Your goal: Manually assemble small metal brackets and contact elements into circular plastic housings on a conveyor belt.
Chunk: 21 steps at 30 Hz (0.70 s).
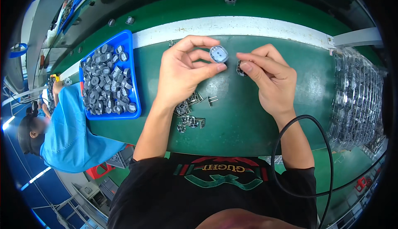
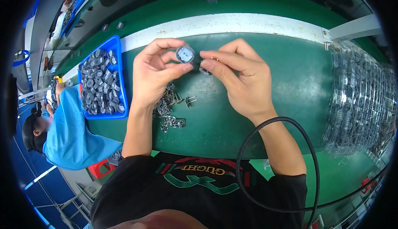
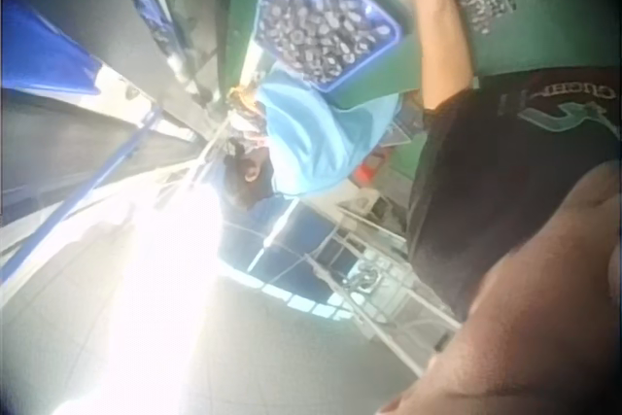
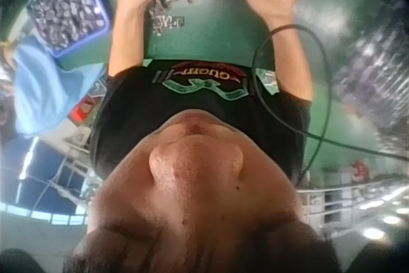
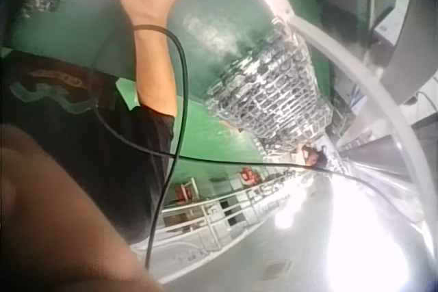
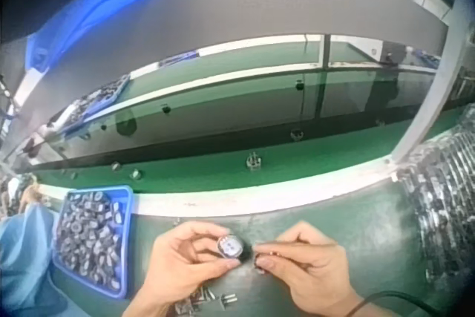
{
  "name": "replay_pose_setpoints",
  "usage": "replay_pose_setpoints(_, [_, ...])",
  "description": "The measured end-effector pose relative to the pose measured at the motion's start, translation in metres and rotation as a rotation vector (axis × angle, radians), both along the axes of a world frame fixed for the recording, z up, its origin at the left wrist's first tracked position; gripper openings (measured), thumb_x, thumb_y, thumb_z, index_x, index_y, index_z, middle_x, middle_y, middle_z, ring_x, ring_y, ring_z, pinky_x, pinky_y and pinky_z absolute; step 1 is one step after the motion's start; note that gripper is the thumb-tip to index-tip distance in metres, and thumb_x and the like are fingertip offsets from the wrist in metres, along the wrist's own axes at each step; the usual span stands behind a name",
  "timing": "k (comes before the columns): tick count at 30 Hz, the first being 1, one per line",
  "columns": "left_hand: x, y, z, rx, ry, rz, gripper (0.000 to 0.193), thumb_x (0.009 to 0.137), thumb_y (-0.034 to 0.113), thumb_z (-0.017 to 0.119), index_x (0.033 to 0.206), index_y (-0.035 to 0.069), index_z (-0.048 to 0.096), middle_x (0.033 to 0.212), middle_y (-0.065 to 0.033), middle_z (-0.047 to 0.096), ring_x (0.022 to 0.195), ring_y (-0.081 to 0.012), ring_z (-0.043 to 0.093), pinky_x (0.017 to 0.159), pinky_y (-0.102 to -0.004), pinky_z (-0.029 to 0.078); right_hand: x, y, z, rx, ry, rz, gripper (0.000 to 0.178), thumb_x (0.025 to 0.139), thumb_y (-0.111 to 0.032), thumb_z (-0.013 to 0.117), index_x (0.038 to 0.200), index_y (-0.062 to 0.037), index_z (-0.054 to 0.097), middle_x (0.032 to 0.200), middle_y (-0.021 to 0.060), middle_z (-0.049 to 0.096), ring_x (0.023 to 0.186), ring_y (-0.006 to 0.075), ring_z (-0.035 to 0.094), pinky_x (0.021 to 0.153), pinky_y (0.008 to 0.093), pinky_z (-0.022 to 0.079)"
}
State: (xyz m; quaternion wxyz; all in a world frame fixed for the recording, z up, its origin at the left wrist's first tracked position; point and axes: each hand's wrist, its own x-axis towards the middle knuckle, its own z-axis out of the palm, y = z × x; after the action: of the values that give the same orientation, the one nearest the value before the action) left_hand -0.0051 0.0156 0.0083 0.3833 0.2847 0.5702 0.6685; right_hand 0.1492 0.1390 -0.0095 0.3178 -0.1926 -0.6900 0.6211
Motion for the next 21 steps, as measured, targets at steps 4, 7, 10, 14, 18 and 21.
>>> replay_pose_setpoints(4, [0.014,0.0,0.0,-0.049,0.086,-0.032,0.041,0.073,-0.018,0.074,0.11,-0.008,0.059,0.103,-0.0153,0.066,0.096,-0.019,0.068,0.078,-0.028,0.062,-0.001,-0.002,0.005,0.258,0.002,-0.072,0.02,0.081,0.0,0.076,0.1,-0.0025,0.074,0.088,0.0064,0.066,0.076,0.0138,0.065,0.063,0.027,0.053])
replay_pose_setpoints(7, [0.021,0.0,-0.009,-0.046,0.199,0.003,0.036,0.073,-0.007,0.081,0.104,-0.002,0.062,0.095,-0.0102,0.069,0.085,-0.0136,0.069,0.073,-0.0258,0.06,0.0,-0.003,0.006,0.495,0.004,-0.111,0.018,0.078,0.003,0.077,0.095,-0.0016,0.073,0.088,0.0074,0.065,0.074,0.0167,0.065,0.061,0.0283,0.054])
replay_pose_setpoints(10, [0.025,0.0,-0.01,-0.085,0.262,0.003,0.037,0.072,-0.004,0.083,0.103,-0.001,0.063,0.094,-0.0103,0.069,0.083,-0.013,0.069,0.073,-0.0257,0.06,-0.001,-0.006,0.006,0.567,0.017,-0.127,0.017,0.076,0.005,0.077,0.091,-0.0016,0.071,0.086,0.0077,0.064,0.071,0.0188,0.064,0.057,0.0287,0.052])
replay_pose_setpoints(14, [0.027,-0.002,-0.008,-0.11,0.283,0.009,0.036,0.073,-0.002,0.084,0.102,-0.002,0.062,0.095,-0.0111,0.07,0.083,-0.0133,0.07,0.073,-0.0256,0.06,-0.003,-0.009,0.005,0.614,0.012,-0.126,0.019,0.074,0.006,0.076,0.09,-0.0021,0.071,0.084,0.0077,0.062,0.068,0.0201,0.062,0.055,0.0297,0.05])
replay_pose_setpoints(18, [0.027,-0.005,-0.003,-0.123,0.263,-0.026,0.035,0.073,-0.015,0.076,0.102,-0.004,0.059,0.1,-0.013,0.066,0.089,-0.0163,0.068,0.075,-0.025,0.059,-0.007,-0.012,0.001,0.65,0.023,-0.155,0.02,0.074,0.006,0.076,0.091,-0.0021,0.071,0.085,0.0077,0.061,0.068,0.0203,0.062,0.055,0.0294,0.05])
replay_pose_setpoints(21, [0.023,-0.008,-0.002,-0.09,0.184,-0.031,0.031,0.076,-0.015,0.074,0.102,-0.005,0.06,0.099,-0.0139,0.067,0.086,-0.0169,0.069,0.074,-0.0246,0.058,-0.01,-0.014,0.001,0.664,0.024,-0.165,0.021,0.074,0.006,0.076,0.092,-0.0019,0.071,0.085,0.0082,0.061,0.068,0.0199,0.062,0.055,0.029,0.051])
